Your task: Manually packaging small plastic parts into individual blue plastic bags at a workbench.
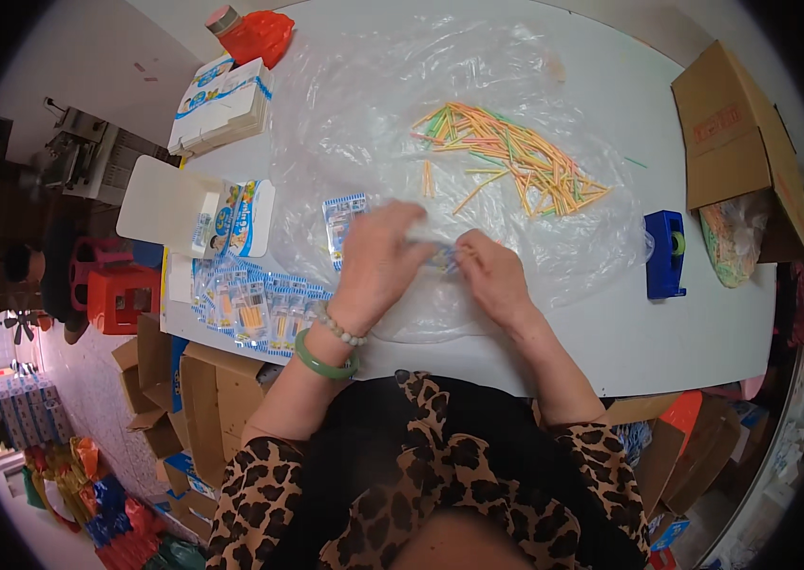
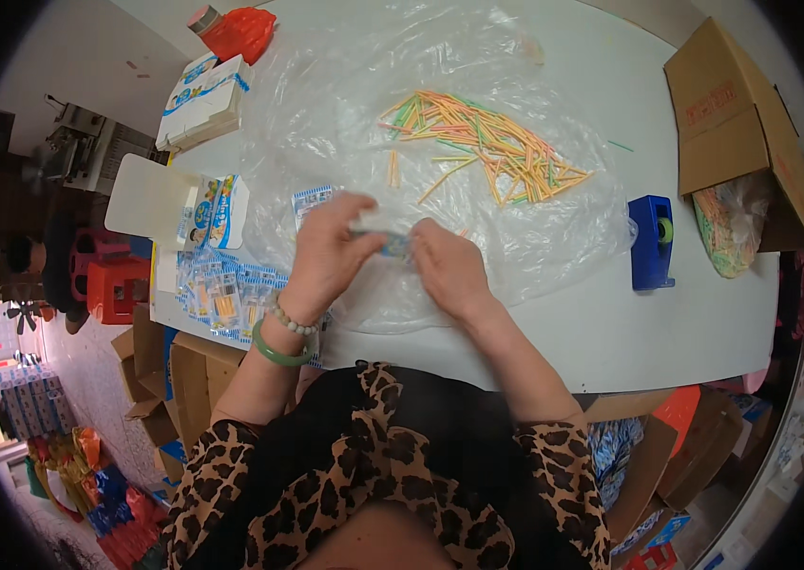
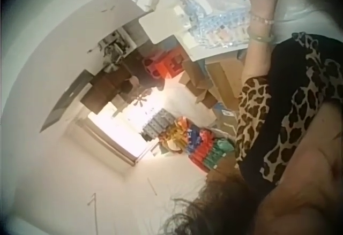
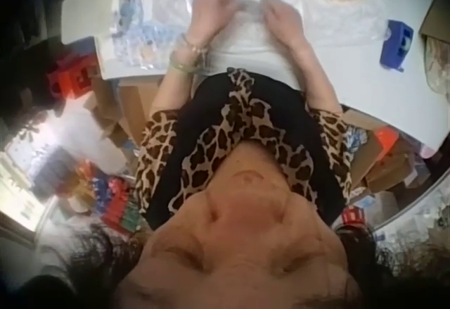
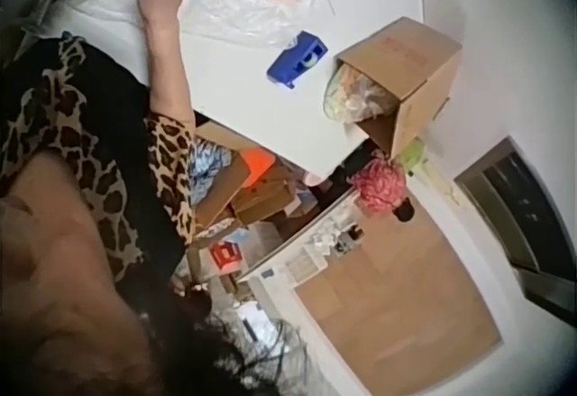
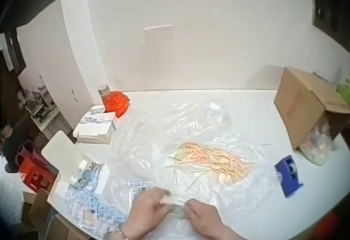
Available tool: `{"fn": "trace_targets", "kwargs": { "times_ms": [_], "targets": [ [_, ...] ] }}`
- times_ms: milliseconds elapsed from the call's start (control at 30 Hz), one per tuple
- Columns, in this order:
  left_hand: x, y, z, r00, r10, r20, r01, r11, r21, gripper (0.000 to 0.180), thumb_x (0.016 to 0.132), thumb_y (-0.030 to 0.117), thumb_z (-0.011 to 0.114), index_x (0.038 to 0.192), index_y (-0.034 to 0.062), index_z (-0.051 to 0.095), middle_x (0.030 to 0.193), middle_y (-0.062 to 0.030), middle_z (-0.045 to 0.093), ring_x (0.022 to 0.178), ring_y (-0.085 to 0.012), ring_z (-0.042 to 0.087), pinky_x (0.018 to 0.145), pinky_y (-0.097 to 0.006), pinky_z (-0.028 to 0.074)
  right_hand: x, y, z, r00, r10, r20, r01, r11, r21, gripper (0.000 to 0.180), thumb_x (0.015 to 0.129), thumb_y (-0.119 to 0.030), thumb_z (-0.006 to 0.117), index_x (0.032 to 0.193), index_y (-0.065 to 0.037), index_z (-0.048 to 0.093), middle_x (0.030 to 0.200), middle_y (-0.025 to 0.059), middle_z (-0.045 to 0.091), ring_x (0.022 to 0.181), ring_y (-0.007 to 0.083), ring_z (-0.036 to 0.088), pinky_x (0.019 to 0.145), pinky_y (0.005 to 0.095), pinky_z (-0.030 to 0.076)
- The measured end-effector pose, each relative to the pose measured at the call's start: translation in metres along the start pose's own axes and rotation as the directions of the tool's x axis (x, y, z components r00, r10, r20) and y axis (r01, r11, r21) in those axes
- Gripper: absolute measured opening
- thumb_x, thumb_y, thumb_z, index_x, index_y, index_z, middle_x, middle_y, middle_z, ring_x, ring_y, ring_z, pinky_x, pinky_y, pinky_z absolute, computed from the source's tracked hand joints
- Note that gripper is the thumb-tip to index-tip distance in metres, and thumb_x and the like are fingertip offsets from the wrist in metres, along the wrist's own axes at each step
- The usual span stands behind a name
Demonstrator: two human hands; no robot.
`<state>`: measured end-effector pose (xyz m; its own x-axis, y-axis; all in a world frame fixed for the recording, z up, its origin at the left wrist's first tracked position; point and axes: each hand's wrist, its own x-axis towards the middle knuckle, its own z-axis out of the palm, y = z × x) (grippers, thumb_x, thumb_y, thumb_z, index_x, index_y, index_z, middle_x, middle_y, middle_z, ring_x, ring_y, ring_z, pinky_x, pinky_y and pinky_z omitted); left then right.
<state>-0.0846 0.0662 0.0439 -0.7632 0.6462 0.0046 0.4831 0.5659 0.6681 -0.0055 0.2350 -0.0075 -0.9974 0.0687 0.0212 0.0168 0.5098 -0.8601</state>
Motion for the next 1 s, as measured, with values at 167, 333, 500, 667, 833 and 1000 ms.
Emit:
{"fn": "trace_targets", "kwargs": {
  "times_ms": [167,333,500,667,833,1000],
  "targets": [
    [-0.008,-0.023,0.019,0.898,-0.313,-0.308,0.106,0.835,-0.540,0.050,0.080,0.017,0.070,0.122,-0.0025,0.050,0.098,-0.0085,0.063,0.090,-0.0165,0.058,0.076,-0.027,0.046,-0.002,0.003,0.003,0.930,0.368,0.005,-0.280,0.698,0.659,0.008,0.091,-0.014,0.053,0.094,-0.007,0.054,0.067,0.0011,0.052,0.060,0.0081,0.049,0.054,0.0224,0.041],
    [-0.008,-0.021,0.040,0.935,-0.327,0.135,0.226,0.261,-0.939,0.032,0.088,0.016,0.064,0.113,-0.0028,0.059,0.096,-0.0007,0.064,0.085,-0.0040,0.055,0.072,-0.018,0.043,-0.007,0.001,0.023,0.940,0.339,0.049,-0.266,0.632,0.728,0.011,0.091,-0.017,0.054,0.094,-0.007,0.051,0.068,-0.0028,0.048,0.059,0.0047,0.044,0.053,0.0197,0.038],
    [-0.006,-0.019,0.035,0.918,-0.396,0.003,0.158,0.360,-0.920,0.014,0.085,0.010,0.065,0.093,-0.0011,0.068,0.083,-0.0002,0.066,0.073,-0.0042,0.056,0.065,-0.020,0.044,-0.011,0.012,0.025,0.912,0.360,0.197,-0.393,0.628,0.672,0.012,0.091,-0.014,0.054,0.099,-0.006,0.053,0.069,-0.0032,0.048,0.061,0.0048,0.046,0.055,0.0198,0.039],
    [-0.008,-0.026,0.027,0.912,-0.403,0.073,0.264,0.442,-0.857,0.014,0.083,0.006,0.067,0.095,0.0004,0.068,0.085,-0.0002,0.067,0.077,-0.0053,0.057,0.069,-0.021,0.046,-0.003,-0.008,-0.006,0.952,0.262,0.158,-0.298,0.675,0.675,0.029,0.090,-0.012,0.054,0.118,-0.004,0.053,0.073,-0.0044,0.048,0.065,0.0047,0.045,0.059,0.0190,0.039],
    [-0.006,-0.021,0.038,0.944,-0.325,0.050,0.212,0.486,-0.848,0.009,0.086,0.008,0.063,0.093,0.0015,0.063,0.082,0.0019,0.062,0.074,-0.0040,0.051,0.066,-0.020,0.043,0.009,-0.009,0.001,0.966,0.191,0.172,-0.257,0.766,0.589,0.029,0.091,-0.013,0.054,0.118,-0.004,0.053,0.073,-0.0039,0.048,0.065,0.0048,0.045,0.059,0.0193,0.039],
    [-0.005,-0.027,0.043,0.993,-0.087,-0.078,0.045,0.901,-0.431,0.017,0.091,0.013,0.051,0.087,-0.0027,0.046,0.077,-0.0191,0.051,0.070,-0.0269,0.052,0.065,-0.035,0.042,0.012,0.009,0.014,0.969,0.248,0.009,-0.216,0.826,0.521,0.017,0.092,-0.015,0.054,0.105,-0.004,0.054,0.074,-0.0012,0.049,0.065,0.0062,0.045,0.060,0.0204,0.039]
  ]
}}
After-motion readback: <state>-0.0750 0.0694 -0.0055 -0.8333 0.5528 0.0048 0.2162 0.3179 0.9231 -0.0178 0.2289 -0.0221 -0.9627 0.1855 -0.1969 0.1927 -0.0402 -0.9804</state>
